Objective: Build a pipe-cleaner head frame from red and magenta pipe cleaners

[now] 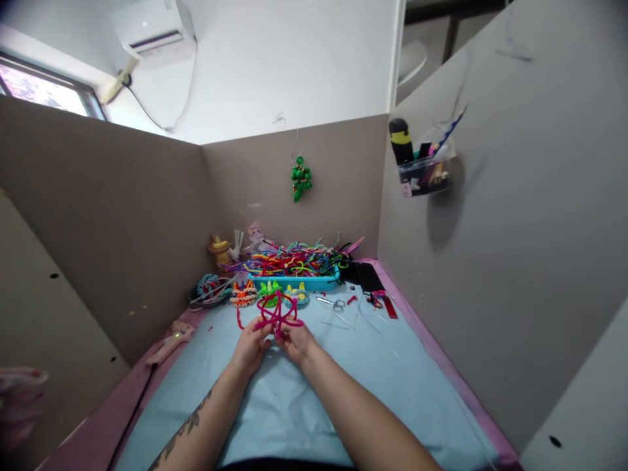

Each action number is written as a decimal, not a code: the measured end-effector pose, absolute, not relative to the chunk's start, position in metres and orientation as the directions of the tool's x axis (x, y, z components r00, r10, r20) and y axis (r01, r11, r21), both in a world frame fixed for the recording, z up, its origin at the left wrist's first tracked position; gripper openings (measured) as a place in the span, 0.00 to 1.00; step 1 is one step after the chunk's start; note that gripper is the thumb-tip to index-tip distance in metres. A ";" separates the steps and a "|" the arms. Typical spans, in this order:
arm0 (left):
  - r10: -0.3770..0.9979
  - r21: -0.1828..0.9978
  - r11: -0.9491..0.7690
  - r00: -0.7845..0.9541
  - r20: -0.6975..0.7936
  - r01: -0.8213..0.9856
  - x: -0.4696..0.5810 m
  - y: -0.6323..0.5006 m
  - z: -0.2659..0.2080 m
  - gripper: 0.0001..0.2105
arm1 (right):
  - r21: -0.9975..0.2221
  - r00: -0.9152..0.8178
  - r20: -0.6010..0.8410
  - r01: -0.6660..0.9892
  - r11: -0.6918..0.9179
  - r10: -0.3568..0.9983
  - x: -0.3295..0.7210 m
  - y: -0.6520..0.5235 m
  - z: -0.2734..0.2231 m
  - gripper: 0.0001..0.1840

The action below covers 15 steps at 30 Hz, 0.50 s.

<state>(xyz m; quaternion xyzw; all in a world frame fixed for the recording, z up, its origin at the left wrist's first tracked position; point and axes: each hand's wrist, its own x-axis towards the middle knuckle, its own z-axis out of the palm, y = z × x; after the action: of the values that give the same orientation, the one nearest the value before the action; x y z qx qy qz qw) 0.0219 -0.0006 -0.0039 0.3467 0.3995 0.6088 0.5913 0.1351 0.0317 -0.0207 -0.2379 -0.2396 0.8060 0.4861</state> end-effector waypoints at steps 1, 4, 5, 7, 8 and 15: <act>0.997 0.893 0.016 -0.063 -0.050 -0.450 0.022 0.000 -0.004 0.14 | -0.622 -0.406 -0.160 -0.667 -0.411 0.900 0.135 0.031 -0.020 0.08; 0.995 0.885 0.017 -0.077 -0.060 -0.466 0.021 0.001 -0.005 0.15 | -0.638 -0.381 -0.179 -0.657 -0.402 0.907 0.135 0.029 -0.017 0.08; 0.994 0.882 0.019 -0.083 -0.066 -0.470 0.020 0.001 -0.005 0.15 | -0.644 -0.373 -0.182 -0.654 -0.397 0.910 0.136 0.029 -0.017 0.07; 0.993 0.878 0.023 -0.091 -0.076 -0.478 0.019 0.002 -0.005 0.15 | -0.654 -0.355 -0.176 -0.655 -0.379 0.918 0.136 0.029 -0.016 0.07; 0.992 0.876 0.025 -0.094 -0.079 -0.481 0.018 0.003 -0.004 0.15 | -0.658 -0.344 -0.167 -0.659 -0.364 0.924 0.137 0.029 -0.016 0.07; 0.991 0.864 -0.006 -0.116 -0.061 -0.504 0.016 0.006 -0.008 0.15 | -0.673 -0.259 -0.086 -0.697 -0.247 0.962 0.139 0.037 -0.023 0.13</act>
<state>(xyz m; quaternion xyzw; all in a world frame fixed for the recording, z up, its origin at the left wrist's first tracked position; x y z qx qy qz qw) 0.0156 0.0055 -0.0075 0.3122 0.3906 0.6369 0.5868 0.1390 0.0372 -0.0225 -0.2520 -0.2632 0.7484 0.5541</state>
